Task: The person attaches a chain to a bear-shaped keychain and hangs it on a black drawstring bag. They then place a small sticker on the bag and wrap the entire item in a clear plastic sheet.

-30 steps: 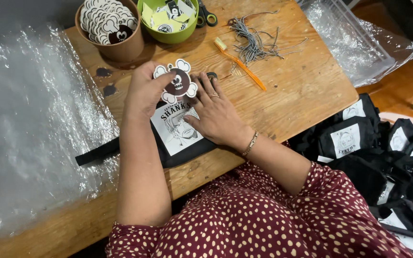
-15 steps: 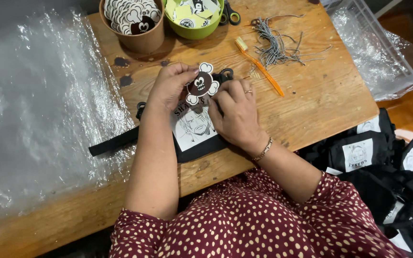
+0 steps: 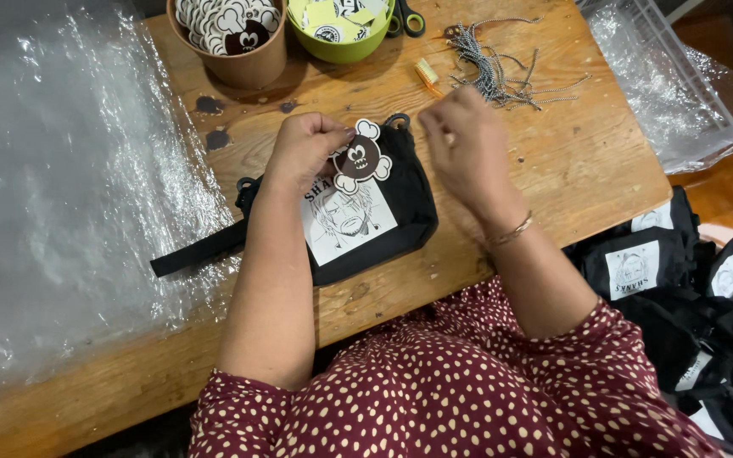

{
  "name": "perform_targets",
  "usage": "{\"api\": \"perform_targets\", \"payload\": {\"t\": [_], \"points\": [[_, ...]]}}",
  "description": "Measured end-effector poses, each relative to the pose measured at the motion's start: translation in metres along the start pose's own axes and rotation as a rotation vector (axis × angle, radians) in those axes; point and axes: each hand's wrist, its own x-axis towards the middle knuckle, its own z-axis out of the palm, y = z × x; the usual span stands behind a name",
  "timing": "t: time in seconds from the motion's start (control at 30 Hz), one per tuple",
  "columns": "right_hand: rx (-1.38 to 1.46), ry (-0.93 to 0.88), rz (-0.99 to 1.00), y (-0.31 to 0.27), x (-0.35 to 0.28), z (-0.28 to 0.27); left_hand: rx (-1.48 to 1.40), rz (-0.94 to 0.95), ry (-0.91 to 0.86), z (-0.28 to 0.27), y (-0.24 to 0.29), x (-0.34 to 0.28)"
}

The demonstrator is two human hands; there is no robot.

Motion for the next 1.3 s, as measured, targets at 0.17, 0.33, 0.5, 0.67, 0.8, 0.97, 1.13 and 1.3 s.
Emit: {"api": "perform_targets", "payload": {"t": [0.17, 0.33, 0.5, 0.67, 0.8, 0.97, 1.13, 1.3], "points": [[-0.127, -0.232, 0.248, 0.057, 0.001, -0.04, 0.05, -0.143, -0.067, -0.001, 0.019, -0.005], [-0.341, -0.341, 0.255, 0.062, -0.021, -0.03, 0.06, -0.141, -0.069, -0.001, 0.017, -0.001], [-0.279, -0.122, 0.254, 0.042, -0.026, -0.015, 0.063, -0.158, -0.047, 0.0, 0.018, -0.002], [-0.233, -0.122, 0.273, 0.043, -0.019, -0.015, 0.041, -0.145, -0.056, 0.0, 0.014, 0.0], [-0.452, -0.074, 0.236, 0.071, -0.012, -0.022, 0.061, -0.141, -0.059, 0.0, 0.02, -0.004], [-0.553, -0.129, 0.309, 0.084, -0.005, -0.03, 0.062, -0.141, -0.067, 0.001, 0.021, -0.006], [-0.356, -0.064, -0.11, 0.058, 0.004, -0.028, 0.085, -0.158, -0.059, 0.002, 0.024, -0.009], [-0.327, -0.222, -0.053, 0.055, 0.009, -0.026, 0.05, -0.127, -0.069, 0.001, 0.016, -0.004]]}}
